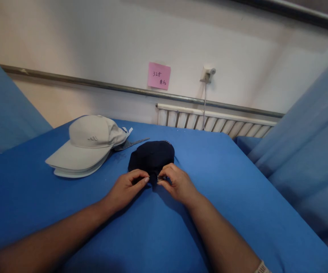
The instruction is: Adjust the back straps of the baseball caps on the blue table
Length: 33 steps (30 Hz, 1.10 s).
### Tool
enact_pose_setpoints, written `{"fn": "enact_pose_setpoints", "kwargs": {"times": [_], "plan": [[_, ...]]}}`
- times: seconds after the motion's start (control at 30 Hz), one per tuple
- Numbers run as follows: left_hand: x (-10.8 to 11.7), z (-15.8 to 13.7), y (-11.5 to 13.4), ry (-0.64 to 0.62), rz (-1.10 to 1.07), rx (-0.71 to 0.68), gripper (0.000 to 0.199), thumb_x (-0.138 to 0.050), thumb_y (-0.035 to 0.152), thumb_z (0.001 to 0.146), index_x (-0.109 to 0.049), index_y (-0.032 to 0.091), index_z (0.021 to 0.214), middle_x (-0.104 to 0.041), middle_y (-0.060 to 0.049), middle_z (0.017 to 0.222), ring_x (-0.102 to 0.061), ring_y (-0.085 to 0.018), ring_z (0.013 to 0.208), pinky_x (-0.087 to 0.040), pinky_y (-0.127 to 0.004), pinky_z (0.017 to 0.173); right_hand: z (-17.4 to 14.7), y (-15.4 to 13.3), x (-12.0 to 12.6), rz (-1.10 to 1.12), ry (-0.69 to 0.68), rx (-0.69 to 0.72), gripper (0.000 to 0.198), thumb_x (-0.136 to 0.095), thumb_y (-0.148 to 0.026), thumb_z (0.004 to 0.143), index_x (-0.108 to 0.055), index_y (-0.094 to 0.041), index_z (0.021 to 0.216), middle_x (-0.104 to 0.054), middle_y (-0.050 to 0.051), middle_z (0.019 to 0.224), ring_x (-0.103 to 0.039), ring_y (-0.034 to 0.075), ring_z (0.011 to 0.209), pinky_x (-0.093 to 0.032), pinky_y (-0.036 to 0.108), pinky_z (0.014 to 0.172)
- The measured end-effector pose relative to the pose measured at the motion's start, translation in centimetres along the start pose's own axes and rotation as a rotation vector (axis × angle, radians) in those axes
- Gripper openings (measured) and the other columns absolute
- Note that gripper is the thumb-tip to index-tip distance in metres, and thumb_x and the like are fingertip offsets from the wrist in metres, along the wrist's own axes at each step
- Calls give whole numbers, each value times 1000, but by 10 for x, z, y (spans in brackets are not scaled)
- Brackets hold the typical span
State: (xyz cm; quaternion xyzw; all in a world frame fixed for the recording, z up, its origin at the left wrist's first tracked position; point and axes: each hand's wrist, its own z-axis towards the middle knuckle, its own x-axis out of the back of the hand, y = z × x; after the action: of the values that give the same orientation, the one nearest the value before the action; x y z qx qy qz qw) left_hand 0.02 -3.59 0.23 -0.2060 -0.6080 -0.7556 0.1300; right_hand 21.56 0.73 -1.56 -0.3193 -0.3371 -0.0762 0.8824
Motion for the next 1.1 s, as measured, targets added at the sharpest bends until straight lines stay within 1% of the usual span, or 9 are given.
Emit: {"fn": "enact_pose_setpoints", "kwargs": {"times": [0.03,0.07,0.13,0.23,0.4,0.5,0.7,0.83,1.1], "plan": [[1,-1,1,39,37,-45,22,-59,39,85,-71,20,86,-70,-5,90,-63,-19,84,-48,-31,79,0,0,0,3,12,4,14,-67,-19,86,-60,-23,99,-63,6,100,-62,19,92,-53,35,82],[1,-2,2,63,56,-64,22,-59,39,86,-71,21,89,-71,-5,92,-63,-20,86,-48,-31,81,0,0,0,5,18,6,15,-67,-19,86,-60,-23,99,-63,6,100,-63,19,92,-53,35,82],[1,-2,3,64,44,-35,24,-59,40,85,-71,21,95,-71,-4,88,-63,-20,82,-48,-31,76,0,-1,-1,2,20,12,15,-67,-19,86,-60,-23,99,-63,6,100,-63,19,92,-54,35,81],[-1,-1,2,-2,-34,45,25,-60,41,84,-70,20,92,-69,-2,79,-61,-18,73,-47,-29,69,-1,-3,0,-18,6,16,15,-66,-19,87,-59,-22,99,-64,6,101,-63,19,92,-53,34,81],[-2,4,0,-70,-155,98,26,-62,42,80,-69,17,84,-67,-3,77,-58,-17,73,-46,-29,69,-1,-6,3,-100,-76,-29,14,-67,-19,86,-58,-22,96,-65,5,97,-63,18,87,-51,33,78],[-1,5,0,-98,-169,112,26,-63,41,79,-69,17,82,-66,-2,75,-56,-16,71,-44,-28,68,-1,-9,4,-148,-120,-55,16,-69,-21,85,-57,-21,96,-65,4,94,-62,18,84,-49,33,76],[-1,5,-3,-166,-128,143,25,-64,40,78,-69,16,79,-59,1,68,-47,-12,62,-36,-25,60,0,-13,6,-152,-164,-49,14,-67,-22,87,-58,-21,96,-65,4,94,-61,18,83,-49,33,76],[-1,5,-5,-194,-123,145,25,-63,40,79,-69,16,79,-57,2,64,-44,-11,59,-34,-24,57,0,-14,6,-153,-169,-36,13,-67,-21,87,-58,-20,97,-65,4,95,-61,18,83,-48,33,76],[-3,3,-4,-164,-77,78,23,-60,37,82,-69,16,81,-58,2,68,-46,-12,62,-35,-24,59,0,-13,4,-168,-177,-5,11,-66,-21,88,-59,-21,96,-64,4,95,-61,18,84,-48,31,75]]}}
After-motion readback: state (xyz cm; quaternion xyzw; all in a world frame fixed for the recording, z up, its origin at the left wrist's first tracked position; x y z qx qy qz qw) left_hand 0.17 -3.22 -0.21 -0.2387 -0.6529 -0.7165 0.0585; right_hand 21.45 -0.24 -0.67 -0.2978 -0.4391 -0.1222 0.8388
